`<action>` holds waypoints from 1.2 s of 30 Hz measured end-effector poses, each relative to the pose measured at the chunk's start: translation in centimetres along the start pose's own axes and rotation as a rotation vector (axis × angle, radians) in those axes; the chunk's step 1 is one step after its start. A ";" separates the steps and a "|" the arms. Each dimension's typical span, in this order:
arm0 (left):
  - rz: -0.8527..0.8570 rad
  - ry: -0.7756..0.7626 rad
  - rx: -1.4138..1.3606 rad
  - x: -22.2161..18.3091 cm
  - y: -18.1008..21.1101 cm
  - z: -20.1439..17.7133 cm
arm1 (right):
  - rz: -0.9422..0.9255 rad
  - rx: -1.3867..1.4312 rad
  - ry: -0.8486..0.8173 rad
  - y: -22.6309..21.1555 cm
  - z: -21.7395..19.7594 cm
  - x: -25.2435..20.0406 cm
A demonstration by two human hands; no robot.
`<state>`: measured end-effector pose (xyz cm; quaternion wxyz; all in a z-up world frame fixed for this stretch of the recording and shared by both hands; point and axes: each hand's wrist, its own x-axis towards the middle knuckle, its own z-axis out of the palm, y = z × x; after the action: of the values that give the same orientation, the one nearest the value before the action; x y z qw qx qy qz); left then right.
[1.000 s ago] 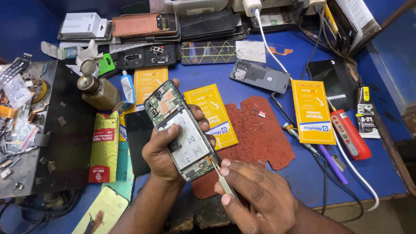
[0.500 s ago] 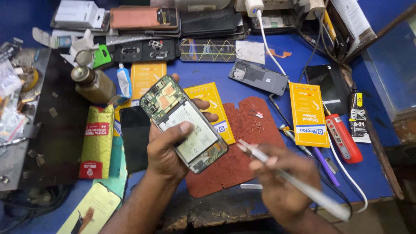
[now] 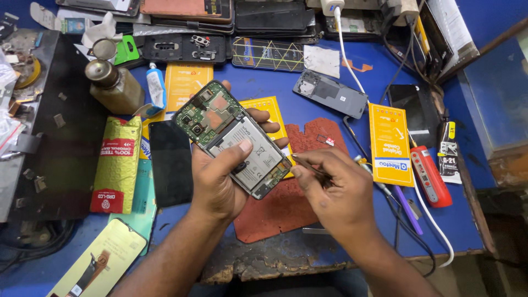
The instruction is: The person disassembles and checks the internal components of a mobile phone. The person uses tweezers to manipulate small connectors and cables inside the device, removes and reinstalls internal shields, and holds a replacement screen assembly against the phone body.
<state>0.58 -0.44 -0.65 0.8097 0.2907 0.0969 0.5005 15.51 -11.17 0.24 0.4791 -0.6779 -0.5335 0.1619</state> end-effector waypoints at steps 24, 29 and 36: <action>-0.008 0.080 0.039 -0.1 -0.6 -0.2 | -0.262 -0.269 0.157 -0.4 1.8 0.2; 0.022 0.135 0.059 -0.1 -0.6 -0.8 | -0.127 -0.061 0.026 0.3 1.2 0.1; 0.019 0.226 0.134 0.7 0.1 -0.8 | 0.157 0.217 -0.084 2.8 -0.4 0.4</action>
<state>0.51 0.50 -1.12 0.7675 0.2870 0.2181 0.5301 17.49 -10.93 -1.77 0.5127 -0.6544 -0.4778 0.2839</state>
